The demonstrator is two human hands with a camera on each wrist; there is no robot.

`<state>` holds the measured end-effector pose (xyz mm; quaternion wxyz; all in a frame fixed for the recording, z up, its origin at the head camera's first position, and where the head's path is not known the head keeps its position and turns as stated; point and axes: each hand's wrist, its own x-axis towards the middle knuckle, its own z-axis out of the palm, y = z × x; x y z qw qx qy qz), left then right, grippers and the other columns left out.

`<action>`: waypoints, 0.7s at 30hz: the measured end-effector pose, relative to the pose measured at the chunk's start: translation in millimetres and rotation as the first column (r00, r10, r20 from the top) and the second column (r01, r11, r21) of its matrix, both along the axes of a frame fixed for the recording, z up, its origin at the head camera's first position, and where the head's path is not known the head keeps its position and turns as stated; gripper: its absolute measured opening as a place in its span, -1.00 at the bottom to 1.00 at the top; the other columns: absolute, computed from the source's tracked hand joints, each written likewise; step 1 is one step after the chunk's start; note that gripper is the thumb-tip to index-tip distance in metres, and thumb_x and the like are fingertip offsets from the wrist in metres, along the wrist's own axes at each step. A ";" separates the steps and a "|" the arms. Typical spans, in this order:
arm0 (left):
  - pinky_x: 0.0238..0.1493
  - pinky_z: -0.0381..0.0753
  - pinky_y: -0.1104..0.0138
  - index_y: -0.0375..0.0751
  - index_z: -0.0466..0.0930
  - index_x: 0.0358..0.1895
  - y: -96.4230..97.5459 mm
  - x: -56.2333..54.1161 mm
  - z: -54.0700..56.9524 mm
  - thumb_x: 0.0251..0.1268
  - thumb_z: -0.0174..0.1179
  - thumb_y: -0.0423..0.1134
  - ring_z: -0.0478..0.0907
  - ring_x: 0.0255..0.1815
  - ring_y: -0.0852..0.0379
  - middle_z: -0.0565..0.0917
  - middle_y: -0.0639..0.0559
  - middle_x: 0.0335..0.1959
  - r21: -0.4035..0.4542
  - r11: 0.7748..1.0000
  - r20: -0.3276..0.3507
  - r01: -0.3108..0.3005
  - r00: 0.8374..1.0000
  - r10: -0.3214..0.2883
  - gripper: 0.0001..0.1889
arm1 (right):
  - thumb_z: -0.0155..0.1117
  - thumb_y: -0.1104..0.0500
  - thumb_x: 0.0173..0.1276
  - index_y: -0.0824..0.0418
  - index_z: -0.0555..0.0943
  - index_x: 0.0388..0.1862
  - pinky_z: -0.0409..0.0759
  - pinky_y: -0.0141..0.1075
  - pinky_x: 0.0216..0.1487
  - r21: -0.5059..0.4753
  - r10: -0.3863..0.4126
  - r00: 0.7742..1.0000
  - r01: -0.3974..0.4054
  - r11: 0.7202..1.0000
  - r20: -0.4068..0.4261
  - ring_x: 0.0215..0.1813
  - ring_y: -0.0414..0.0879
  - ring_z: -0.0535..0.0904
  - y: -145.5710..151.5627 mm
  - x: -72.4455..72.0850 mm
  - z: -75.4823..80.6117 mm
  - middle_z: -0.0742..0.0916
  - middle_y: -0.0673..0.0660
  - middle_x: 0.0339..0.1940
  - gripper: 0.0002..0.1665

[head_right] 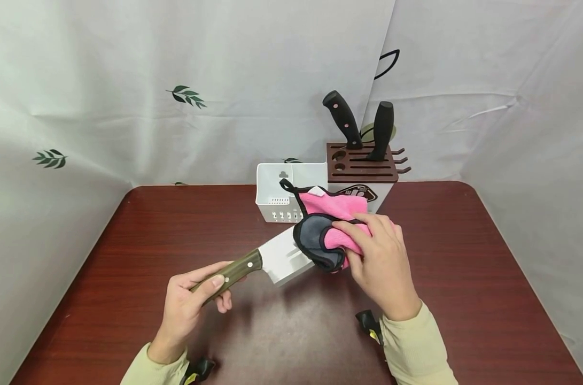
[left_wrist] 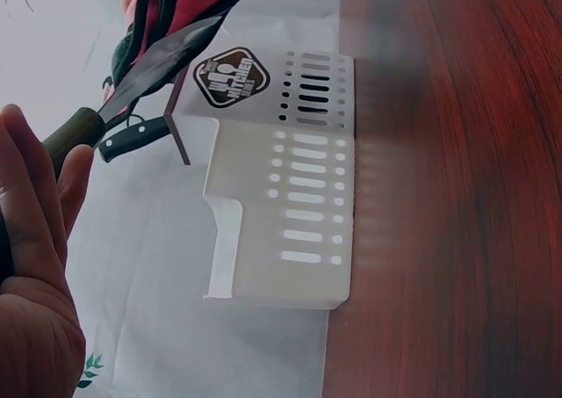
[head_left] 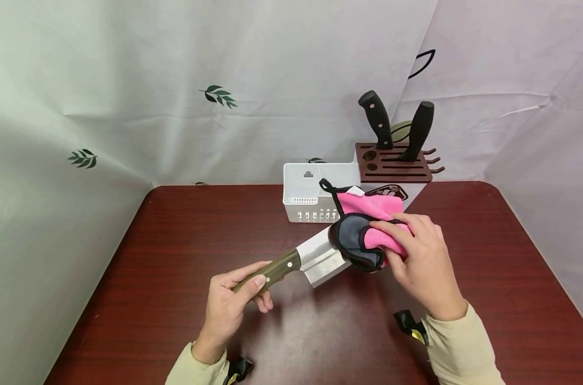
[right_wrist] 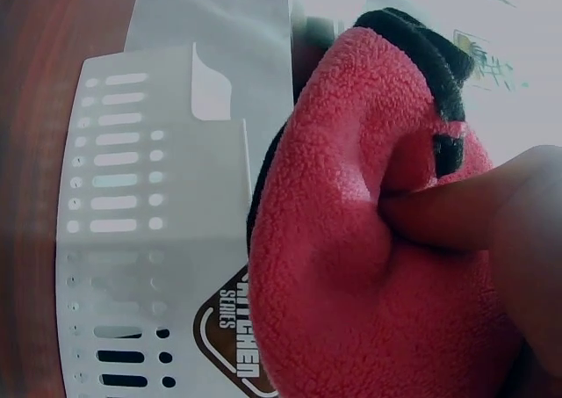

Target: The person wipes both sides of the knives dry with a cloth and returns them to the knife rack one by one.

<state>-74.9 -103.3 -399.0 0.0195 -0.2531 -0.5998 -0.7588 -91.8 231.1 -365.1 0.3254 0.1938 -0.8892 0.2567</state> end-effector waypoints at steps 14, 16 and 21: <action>-0.71 0.57 0.30 -0.86 0.42 0.06 -6.3 -1.7 2.8 0.40 -0.05 -0.65 0.61 -0.63 0.21 0.79 -0.07 -0.28 0.031 0.996 -0.015 -0.081 0.997 0.081 -0.72 | 0.35 0.39 0.05 0.11 0.74 0.02 0.27 0.16 -0.08 0.017 0.003 1.000 -0.002 1.000 -0.028 -0.03 0.24 0.49 -3.3 1.3 0.0 0.68 0.25 -0.03 -0.50; -0.71 0.57 0.30 -0.86 0.42 0.06 -6.0 -1.6 2.4 0.39 -0.05 -0.65 0.61 -0.64 0.21 0.78 -0.06 -0.32 0.031 0.996 -0.015 -0.088 0.996 0.089 -0.72 | 0.32 0.39 0.04 0.11 0.74 0.04 0.26 0.16 -0.09 0.056 0.018 1.000 -0.017 0.998 -0.015 -0.02 0.24 0.48 -4.5 2.6 0.6 0.66 0.26 -0.01 -0.48; -0.69 0.59 0.28 -0.85 0.43 0.06 -4.5 -1.1 1.5 0.39 -0.03 -0.64 0.61 -0.64 0.21 0.78 -0.04 -0.33 0.029 0.993 -0.011 -0.116 0.993 0.117 -0.72 | 0.31 0.40 -0.05 0.14 0.75 0.01 0.26 0.14 -0.15 0.130 0.033 0.999 -0.032 0.991 -0.007 -0.03 0.25 0.47 -8.5 5.9 2.4 0.64 0.28 -0.02 -0.44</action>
